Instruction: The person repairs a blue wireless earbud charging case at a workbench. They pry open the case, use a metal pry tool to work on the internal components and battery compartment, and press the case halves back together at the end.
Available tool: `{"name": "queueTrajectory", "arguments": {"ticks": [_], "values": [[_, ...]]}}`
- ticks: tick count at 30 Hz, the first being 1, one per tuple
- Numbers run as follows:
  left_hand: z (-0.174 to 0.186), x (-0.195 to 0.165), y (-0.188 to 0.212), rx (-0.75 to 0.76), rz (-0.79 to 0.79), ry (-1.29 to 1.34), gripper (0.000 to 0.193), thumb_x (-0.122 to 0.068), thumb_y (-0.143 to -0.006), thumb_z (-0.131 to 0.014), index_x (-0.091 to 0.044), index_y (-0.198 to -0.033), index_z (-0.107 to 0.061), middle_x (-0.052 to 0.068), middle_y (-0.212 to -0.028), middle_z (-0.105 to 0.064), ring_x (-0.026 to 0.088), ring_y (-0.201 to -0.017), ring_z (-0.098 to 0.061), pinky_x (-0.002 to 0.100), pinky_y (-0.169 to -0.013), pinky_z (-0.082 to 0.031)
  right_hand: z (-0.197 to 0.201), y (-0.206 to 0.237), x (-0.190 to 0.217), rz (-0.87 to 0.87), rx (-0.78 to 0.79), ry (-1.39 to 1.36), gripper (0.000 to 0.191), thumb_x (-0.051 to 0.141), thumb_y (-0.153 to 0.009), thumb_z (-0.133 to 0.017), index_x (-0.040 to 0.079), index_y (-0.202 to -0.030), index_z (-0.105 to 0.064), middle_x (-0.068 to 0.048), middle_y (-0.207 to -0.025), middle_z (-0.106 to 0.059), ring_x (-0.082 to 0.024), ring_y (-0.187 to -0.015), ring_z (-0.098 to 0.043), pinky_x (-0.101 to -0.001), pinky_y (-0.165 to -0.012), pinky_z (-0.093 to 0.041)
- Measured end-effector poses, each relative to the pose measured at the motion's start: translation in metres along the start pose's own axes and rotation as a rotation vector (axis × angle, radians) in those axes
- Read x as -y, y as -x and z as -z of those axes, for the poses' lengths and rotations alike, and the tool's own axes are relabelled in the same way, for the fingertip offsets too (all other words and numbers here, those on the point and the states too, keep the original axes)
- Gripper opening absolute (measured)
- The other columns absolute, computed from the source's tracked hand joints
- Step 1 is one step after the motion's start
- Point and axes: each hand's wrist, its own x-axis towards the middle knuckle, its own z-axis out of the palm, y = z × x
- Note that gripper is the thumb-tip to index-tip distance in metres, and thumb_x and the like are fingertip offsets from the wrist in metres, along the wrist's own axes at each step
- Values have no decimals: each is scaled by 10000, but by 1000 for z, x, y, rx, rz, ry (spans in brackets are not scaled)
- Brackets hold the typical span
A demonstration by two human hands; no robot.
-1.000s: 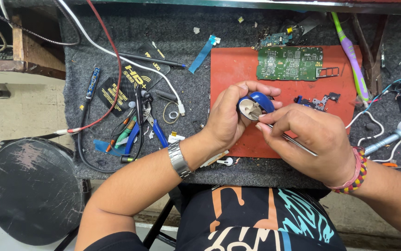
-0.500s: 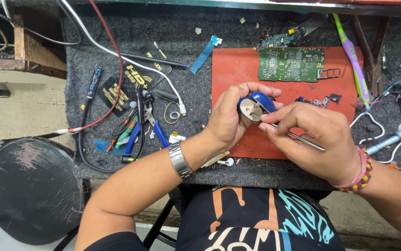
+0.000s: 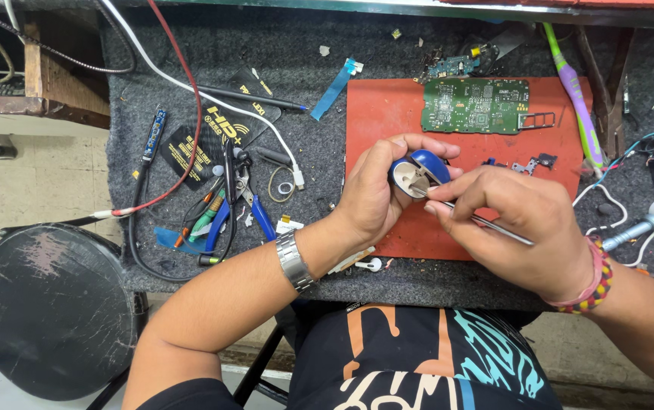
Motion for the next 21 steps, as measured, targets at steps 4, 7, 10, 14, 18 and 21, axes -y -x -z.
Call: {"name": "queueTrajectory", "arguments": {"ticks": [4, 7, 10, 14, 18, 21], "values": [[0, -1, -1, -15, 35, 45, 454, -273, -1110, -315, 63, -1229, -596, 242, -1305, -638, 322, -1162, -676, 452, -1033, -554, -3, 3, 2, 36, -16, 46, 190, -9, -857, -782, 27, -843, -596, -146, -994, -749, -215, -893, -759, -296, -796, -597], [0, -2, -1, -16, 40, 63, 447, -261, -1103, -314, 64, -1229, -593, 243, -1301, -641, 325, -1158, -678, 455, -1034, -556, -4, 3, 3, 48, -9, 98, 197, -6, -850, -793, 33, -821, -602, -141, -976, -761, -225, -880, -760, -298, -770, -586], [0, -1, -1, 6, 19, 61, 451, -260, -1117, -315, 76, -1237, -591, 253, -1309, -642, 327, -1160, -672, 458, -1045, -550, 0, 1, 1, 5, 21, 14, 194, -2, -833, -779, 42, -828, -590, -134, -991, -752, -216, -906, -767, -323, -861, -596], [1, 0, 0, -5, 8, 8, 462, -270, -1125, -313, 82, -1240, -589, 254, -1317, -633, 331, -1163, -669, 463, -1052, -544, 0, 0, 0, 21, 11, 9, 213, 10, -851, -788, 43, -839, -577, -117, -981, -748, -210, -913, -767, -321, -871, -594], [1, -1, -2, -5, 39, 69, 455, -264, -1102, -313, 72, -1231, -590, 251, -1311, -631, 330, -1163, -677, 461, -1051, -549, -3, 3, 3, 40, -3, 75, 200, 1, -850, -789, 34, -834, -592, -137, -983, -755, -224, -888, -760, -305, -787, -590], [0, 0, -1, -2, 40, 82, 445, -260, -1102, -319, 71, -1229, -588, 251, -1315, -629, 327, -1160, -678, 461, -1050, -550, -3, 2, 4, 48, 21, 88, 205, 6, -838, -795, 42, -818, -593, -134, -966, -757, -227, -889, -761, -318, -798, -596]]}}
